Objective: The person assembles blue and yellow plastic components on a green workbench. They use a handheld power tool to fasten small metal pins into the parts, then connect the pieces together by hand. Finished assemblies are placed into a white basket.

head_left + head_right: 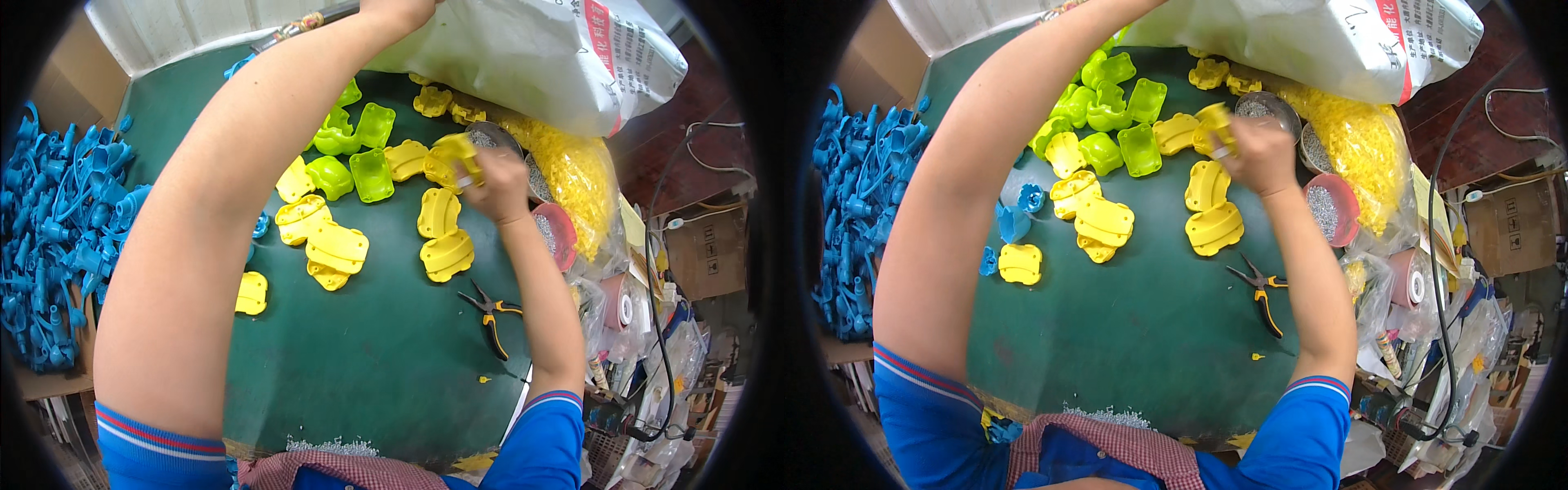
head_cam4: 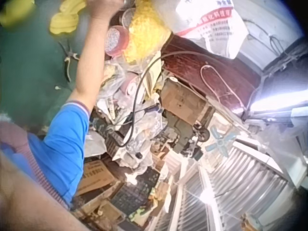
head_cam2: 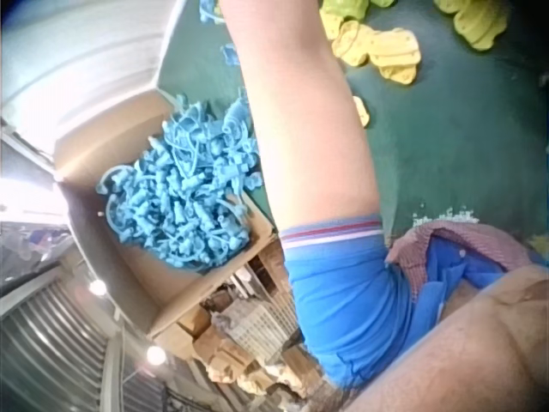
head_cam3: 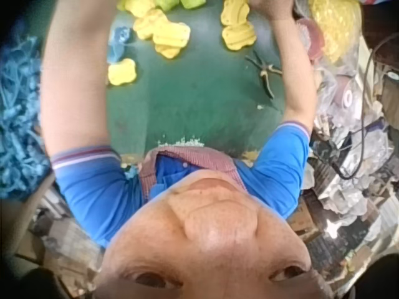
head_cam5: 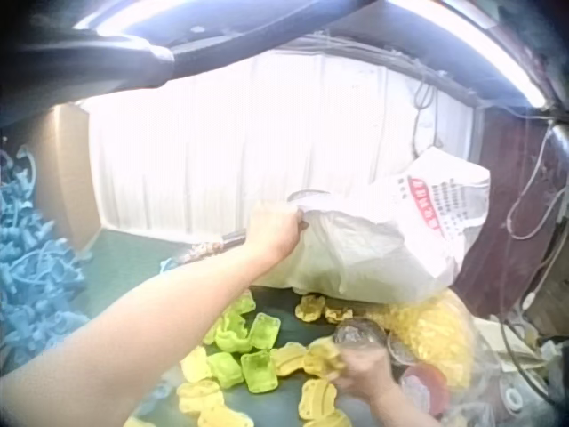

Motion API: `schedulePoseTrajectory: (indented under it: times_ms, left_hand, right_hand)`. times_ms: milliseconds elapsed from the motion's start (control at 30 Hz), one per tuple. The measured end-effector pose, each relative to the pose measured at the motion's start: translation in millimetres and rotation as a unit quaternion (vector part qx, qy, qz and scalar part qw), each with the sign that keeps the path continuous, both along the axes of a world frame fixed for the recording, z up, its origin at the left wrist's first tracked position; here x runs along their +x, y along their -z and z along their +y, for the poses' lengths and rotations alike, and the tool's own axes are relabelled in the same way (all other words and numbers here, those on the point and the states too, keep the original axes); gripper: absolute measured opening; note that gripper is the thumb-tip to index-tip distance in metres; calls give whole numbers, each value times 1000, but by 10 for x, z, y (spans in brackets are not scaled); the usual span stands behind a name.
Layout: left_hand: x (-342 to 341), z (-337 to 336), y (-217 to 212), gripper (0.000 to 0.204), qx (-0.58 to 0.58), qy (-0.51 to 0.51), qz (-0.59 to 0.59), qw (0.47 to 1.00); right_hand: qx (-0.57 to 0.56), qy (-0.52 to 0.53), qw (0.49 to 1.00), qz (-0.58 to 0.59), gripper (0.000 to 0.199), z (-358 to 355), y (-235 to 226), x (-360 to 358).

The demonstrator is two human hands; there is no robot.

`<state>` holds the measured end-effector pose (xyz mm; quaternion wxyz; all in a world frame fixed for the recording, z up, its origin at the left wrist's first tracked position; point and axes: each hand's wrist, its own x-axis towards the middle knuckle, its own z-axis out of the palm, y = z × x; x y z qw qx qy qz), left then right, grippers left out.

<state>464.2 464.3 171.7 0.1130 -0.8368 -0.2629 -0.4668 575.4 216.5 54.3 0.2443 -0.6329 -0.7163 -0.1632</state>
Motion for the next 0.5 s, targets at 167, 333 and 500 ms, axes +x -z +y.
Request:
schedulePoseTrajectory:
  times_ms: [167,333,500]
  left_hand:
    - [-39,24,-301,21,42,-19,-5,999]
    - [-6,-24,-495,21,55,4,5,998]
    - [-47,-6,-550,25,-28,2,29,999]
  right_hand:
    - [-92,-71,980,159,50,605,61,-319]
    - [-183,281,937,97,56,1485,216,76]
    - [-343,203,916,45,60,1634,281,-330]
